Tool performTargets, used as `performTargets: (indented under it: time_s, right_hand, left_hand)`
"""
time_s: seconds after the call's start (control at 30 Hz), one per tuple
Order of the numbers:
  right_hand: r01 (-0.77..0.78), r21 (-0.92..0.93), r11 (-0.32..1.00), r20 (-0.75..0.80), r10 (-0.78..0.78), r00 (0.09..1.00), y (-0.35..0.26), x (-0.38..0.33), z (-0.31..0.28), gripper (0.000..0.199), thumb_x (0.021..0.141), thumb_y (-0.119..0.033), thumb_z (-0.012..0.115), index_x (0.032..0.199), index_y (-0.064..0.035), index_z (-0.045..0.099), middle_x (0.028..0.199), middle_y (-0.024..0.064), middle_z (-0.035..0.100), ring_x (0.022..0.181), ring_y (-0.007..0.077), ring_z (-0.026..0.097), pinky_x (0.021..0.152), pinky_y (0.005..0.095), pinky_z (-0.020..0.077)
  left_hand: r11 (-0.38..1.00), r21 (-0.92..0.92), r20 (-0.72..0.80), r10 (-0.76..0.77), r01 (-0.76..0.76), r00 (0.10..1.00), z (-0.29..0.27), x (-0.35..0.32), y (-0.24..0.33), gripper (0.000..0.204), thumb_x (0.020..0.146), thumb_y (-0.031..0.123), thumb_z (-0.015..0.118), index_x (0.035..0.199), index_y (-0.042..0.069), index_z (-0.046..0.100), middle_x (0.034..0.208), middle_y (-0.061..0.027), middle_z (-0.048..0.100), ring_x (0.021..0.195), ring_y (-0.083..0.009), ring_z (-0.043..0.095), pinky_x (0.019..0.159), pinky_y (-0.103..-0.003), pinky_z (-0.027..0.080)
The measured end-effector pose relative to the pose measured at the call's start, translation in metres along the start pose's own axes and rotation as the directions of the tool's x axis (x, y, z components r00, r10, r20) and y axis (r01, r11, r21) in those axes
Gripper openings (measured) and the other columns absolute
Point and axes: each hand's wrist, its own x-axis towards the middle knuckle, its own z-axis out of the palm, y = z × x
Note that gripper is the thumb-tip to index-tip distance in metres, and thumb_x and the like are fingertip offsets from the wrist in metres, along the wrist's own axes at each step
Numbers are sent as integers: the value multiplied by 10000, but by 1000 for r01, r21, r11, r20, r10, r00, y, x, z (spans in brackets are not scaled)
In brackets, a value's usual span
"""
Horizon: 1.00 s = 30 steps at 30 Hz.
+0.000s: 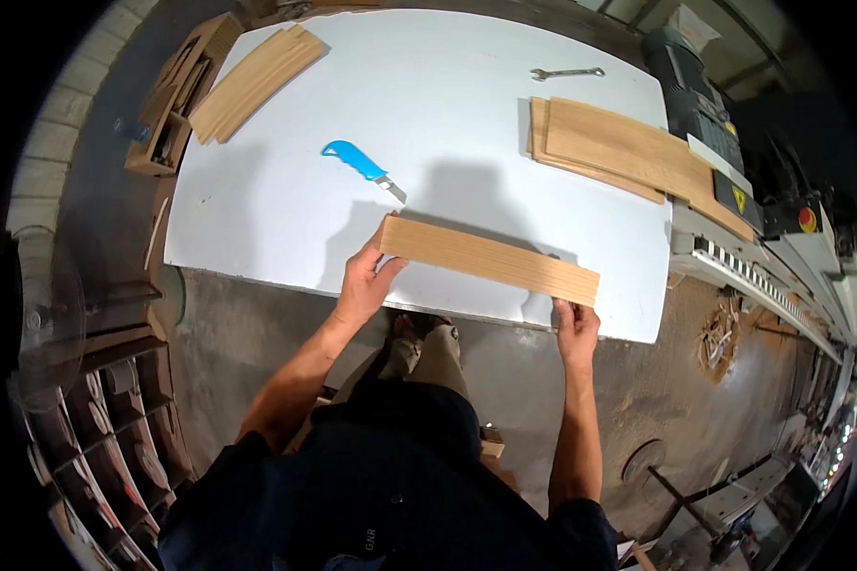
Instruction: The person picks up wood panels from a large stack, inspects them by hand on a white table, and then stacks them together into a new pile.
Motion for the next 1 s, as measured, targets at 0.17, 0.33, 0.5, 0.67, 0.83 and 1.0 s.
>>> performTargets:
  time_s: [0.17, 0.33, 0.5, 0.67, 0.83, 1.0]
  right_hand:
    - [29, -53, 998, 35, -27, 999, -14, 1, -1, 201, 920, -135, 608, 976, 58, 621, 769, 14, 569, 718, 87, 477, 641, 246, 408]
    - [27, -57, 998, 121, -20, 992, -29, 7, -4, 140, 913, -103, 622, 953, 30, 643, 806, 18, 623, 749, 82, 518, 699, 244, 440]
    - [58, 30, 998, 295, -64, 953, -100, 25, 54, 176, 889, -89, 648, 1018, 30, 659, 904, 15, 666, 861, 94, 569, 825, 261, 456]
    - [121, 98, 988, 430, -152, 890, -161, 32, 154, 142, 831, -17, 674, 967, 23, 668, 807, -16, 620, 741, 60, 512, 713, 222, 443]
    - [38, 322, 946, 579, -228, 783, -243, 5, 291, 310, 842, -33, 670, 1146, 22, 652, 950, -15, 633, 801, 63, 516, 756, 230, 449]
    - [70, 238, 969, 820, -239, 520, -324, -36, 429, 355, 818, 24, 622, 1172, 46, 633, 1005, 9, 650, 835, 79, 540, 773, 220, 446]
  left_hand:
    - [999, 44, -63, 23, -21, 998, 2, -4, -2, 574, 825, -29, 655, 1362, 5, 456, 1368, -190, 505, 1272, -297, 490, 1020, -353, 416]
    - [988, 157, -139, 19, 3, 990, -22, -16, 13, 510, 821, 26, 688, 1298, -7, 512, 1353, -199, 513, 1204, -334, 540, 975, -359, 451]
    - [987, -5, -367, -150, 160, 918, -93, -48, 50, 510, 809, 47, 695, 1290, -9, 536, 1306, -183, 566, 1154, -245, 586, 965, -319, 456]
    - [960, -66, -596, -258, 273, 761, -185, -92, 71, 476, 814, 39, 681, 1272, -14, 561, 1293, -150, 583, 1157, -200, 568, 978, -301, 440]
    - [909, -322, -771, -413, 264, 484, -268, -165, 72, 396, 818, 14, 663, 1207, -34, 609, 1149, -86, 652, 972, -125, 594, 847, -265, 484]
    - [930, -303, -930, -336, 209, 146, -343, -249, 64, 258, 808, 12, 678, 1055, -62, 668, 919, -26, 666, 803, -75, 564, 704, -236, 482]
